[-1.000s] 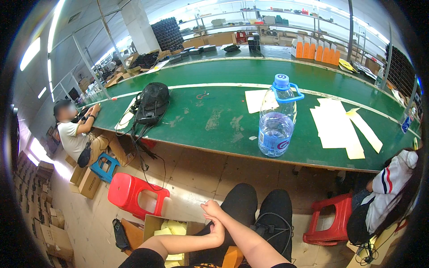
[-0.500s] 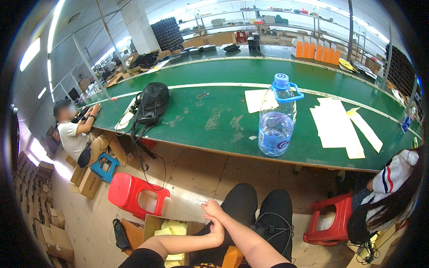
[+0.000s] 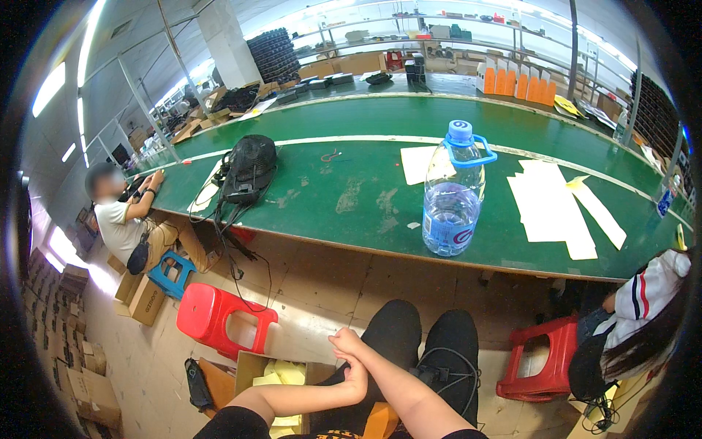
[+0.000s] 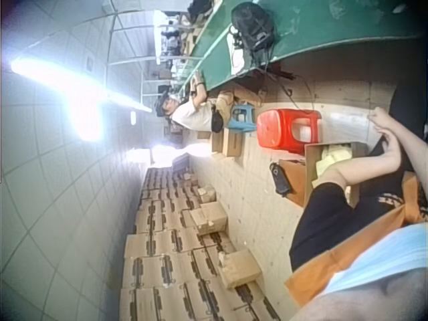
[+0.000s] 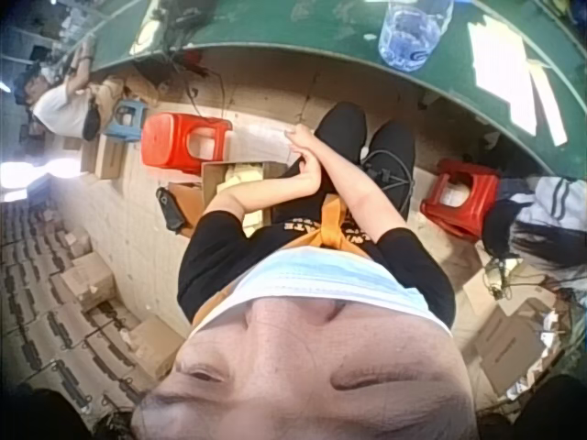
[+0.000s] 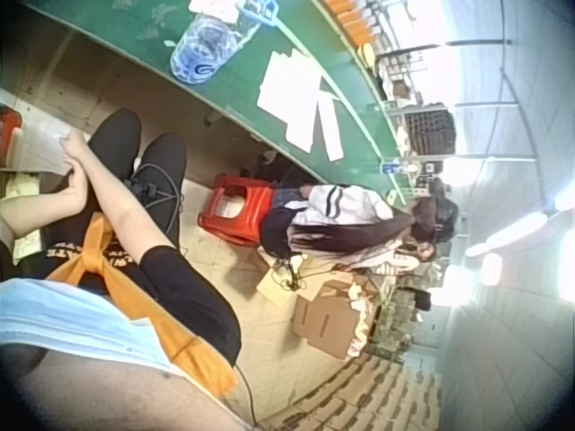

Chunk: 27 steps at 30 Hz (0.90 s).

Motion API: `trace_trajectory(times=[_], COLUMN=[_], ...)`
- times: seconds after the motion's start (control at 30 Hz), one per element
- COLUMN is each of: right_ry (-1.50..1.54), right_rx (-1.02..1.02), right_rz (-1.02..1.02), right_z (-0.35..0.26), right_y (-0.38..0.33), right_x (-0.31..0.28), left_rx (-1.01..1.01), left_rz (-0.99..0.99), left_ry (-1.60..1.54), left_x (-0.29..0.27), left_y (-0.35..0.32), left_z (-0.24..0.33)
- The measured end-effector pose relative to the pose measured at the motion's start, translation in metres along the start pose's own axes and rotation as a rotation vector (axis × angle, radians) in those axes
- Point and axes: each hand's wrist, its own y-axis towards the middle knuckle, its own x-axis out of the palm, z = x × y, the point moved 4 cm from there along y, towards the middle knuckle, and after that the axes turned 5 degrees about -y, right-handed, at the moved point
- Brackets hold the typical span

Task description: Assemble electronic components by attaching straps or mounts.

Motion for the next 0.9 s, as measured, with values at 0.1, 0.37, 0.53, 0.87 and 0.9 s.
trace_trajectory(times=[0.1,0.37,0.53,0.87,0.9], right_ry=[0.028,-0.008,-0.039,-0.152,-0.152], right_rx=[0.004,-0.012,0.029,0.078,0.079], right_rz=[-0.031,0.005,0.039,0.013,0.014], right_z=[0.001,0.004,0.004,0.005,0.003], right_y=[-0.001,0.002,0.003,0.005,0.003], right_x=[0.001,0.001,0.000,0.007,0.005], left_rx=[0.038,-0.020,-0.014,0.076,0.077], left_rz=[0.012,0.005,0.002,0.085,0.087], left_ry=[-0.024,0.015,0.012,-0.123,-0.123], left_x=[-0.003,-0.002,-0.002,0.003,0.003], left_y=[-0.003,-0.005,-0.007,0.006,0.007], left_z=[-0.002,-0.007,-0.010,0.014,0.015])
